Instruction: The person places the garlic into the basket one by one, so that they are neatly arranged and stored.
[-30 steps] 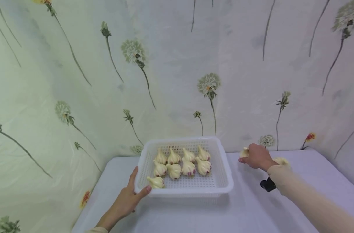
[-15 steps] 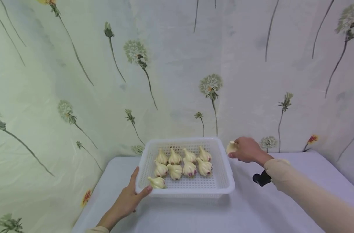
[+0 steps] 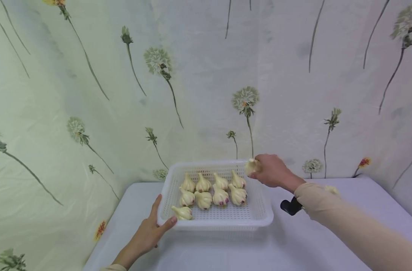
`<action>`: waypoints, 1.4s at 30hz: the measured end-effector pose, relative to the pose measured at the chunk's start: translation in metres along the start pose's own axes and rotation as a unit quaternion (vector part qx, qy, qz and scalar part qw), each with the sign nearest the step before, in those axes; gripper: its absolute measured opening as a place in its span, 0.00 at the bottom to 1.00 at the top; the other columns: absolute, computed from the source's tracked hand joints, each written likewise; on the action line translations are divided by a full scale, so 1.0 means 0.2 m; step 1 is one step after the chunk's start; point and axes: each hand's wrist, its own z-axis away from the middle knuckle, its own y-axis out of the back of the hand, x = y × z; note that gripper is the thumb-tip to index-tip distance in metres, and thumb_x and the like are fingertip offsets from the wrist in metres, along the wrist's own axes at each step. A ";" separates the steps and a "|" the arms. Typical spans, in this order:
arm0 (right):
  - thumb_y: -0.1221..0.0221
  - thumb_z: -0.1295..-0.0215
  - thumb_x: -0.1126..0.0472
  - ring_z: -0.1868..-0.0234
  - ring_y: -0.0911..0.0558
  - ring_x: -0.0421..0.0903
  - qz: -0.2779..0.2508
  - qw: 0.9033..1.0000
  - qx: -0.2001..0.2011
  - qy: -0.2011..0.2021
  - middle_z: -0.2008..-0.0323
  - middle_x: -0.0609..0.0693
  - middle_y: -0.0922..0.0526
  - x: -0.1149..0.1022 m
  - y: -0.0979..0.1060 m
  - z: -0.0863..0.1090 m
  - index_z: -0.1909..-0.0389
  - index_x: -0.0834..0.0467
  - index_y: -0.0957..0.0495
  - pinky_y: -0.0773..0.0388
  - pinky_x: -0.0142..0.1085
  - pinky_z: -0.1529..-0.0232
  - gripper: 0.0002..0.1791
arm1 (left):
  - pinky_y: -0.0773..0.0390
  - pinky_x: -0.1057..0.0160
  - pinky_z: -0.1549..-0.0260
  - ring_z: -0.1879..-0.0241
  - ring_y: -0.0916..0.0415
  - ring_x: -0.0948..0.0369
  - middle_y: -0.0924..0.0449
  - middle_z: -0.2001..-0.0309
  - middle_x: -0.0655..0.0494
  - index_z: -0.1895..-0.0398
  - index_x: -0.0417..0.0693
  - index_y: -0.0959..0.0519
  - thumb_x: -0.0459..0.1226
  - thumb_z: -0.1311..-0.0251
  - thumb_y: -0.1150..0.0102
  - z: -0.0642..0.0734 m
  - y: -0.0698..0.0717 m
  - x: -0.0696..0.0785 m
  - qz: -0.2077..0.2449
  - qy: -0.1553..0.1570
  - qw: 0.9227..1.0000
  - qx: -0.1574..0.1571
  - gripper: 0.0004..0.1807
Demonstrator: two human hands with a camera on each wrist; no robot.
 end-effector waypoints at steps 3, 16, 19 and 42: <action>0.28 0.33 0.56 0.74 0.15 0.44 -0.030 0.999 -0.024 0.023 0.63 0.62 0.11 -0.07 -0.03 -0.01 0.31 0.79 0.31 0.19 0.41 0.72 0.40 | 0.26 0.56 0.70 0.68 0.23 0.54 0.16 0.64 0.42 0.12 0.58 0.61 0.65 0.33 0.39 0.00 0.00 -0.01 0.001 0.003 1.000 0.000 0.58; 0.24 0.37 0.58 0.81 0.15 0.49 -0.160 0.974 -0.134 0.087 0.79 0.48 0.12 -0.25 -0.29 -0.13 0.31 0.68 0.24 0.23 0.38 0.74 0.37 | 0.26 0.56 0.70 0.69 0.23 0.55 0.17 0.67 0.45 0.12 0.58 0.61 0.65 0.33 0.39 0.00 0.00 -0.03 0.006 -0.003 1.000 -0.004 0.58; 0.24 0.38 0.59 0.80 0.14 0.52 -0.179 0.965 -0.163 0.097 0.77 0.49 0.11 -0.28 -0.34 -0.15 0.31 0.68 0.24 0.18 0.41 0.71 0.37 | 0.25 0.56 0.69 0.68 0.23 0.55 0.16 0.66 0.45 0.12 0.57 0.61 0.66 0.33 0.39 0.00 0.00 -0.03 0.006 -0.005 1.000 -0.003 0.59; 0.19 0.46 0.59 0.86 0.19 0.53 -0.093 0.952 -0.272 0.111 0.77 0.47 0.12 -0.38 -0.54 -0.26 0.46 0.57 0.15 0.20 0.36 0.73 0.26 | 0.23 0.55 0.67 0.67 0.21 0.56 0.14 0.62 0.42 0.12 0.56 0.61 0.65 0.32 0.39 -0.02 0.00 -0.03 0.011 -0.022 1.000 0.002 0.58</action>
